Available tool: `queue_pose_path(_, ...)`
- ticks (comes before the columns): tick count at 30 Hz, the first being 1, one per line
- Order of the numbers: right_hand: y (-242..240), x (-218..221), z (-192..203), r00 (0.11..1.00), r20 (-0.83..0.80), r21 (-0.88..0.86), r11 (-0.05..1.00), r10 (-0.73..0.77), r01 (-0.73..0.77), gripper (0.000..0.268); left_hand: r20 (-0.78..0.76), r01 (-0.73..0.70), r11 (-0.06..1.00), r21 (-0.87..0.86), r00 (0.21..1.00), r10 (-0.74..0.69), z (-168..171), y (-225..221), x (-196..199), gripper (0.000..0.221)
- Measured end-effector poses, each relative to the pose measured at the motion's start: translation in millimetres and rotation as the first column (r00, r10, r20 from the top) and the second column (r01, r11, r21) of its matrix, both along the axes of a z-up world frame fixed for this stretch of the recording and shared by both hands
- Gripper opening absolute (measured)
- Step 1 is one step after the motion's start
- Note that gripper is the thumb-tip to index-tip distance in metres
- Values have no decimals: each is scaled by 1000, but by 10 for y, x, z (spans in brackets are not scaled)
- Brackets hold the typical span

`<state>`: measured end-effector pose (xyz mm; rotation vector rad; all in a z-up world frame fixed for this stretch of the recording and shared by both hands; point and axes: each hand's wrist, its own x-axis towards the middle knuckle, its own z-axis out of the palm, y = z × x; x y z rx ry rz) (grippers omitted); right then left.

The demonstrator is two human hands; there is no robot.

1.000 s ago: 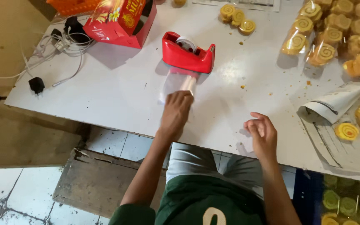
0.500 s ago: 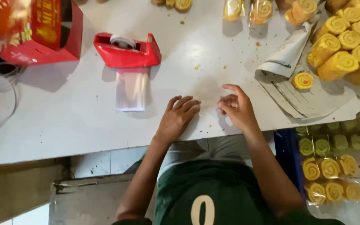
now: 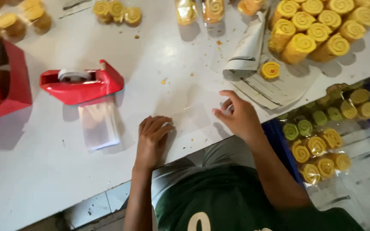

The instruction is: The person picks up individual yellow roll cakes by hand, inserts them into clear plastic sleeves, and seals each sleeve with adhesive tape from a dispenser. They then place the packaged cakes into a blue plastic crate.

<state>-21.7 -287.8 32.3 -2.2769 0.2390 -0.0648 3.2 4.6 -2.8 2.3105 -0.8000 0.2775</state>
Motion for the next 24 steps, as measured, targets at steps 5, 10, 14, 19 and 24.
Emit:
queue_pose_path(5,-944,199,-155,888,443,-308,910,-120,277,54,-37,-52,996,-75,998,49,-64,-17,31,20)
queue_pose_path(10,-1237,363,-260,902,416,-368,886,-116,283,69,-33,-108,988,-113,994,104,-43,-5,37,13)
queue_pose_path(14,-1254,398,-341,929,350,-377,889,-121,258,66,-32,-121,983,-138,992,118,-49,-19,31,10)
queue_pose_path(19,-1283,410,-481,864,503,-370,895,-33,250,67,-32,-168,970,-177,986,165,-64,3,12,11)
queue_pose_path(24,-978,200,-157,948,232,123,973,-217,193,53,15,-111,970,-215,993,117,-27,-5,-2,19)
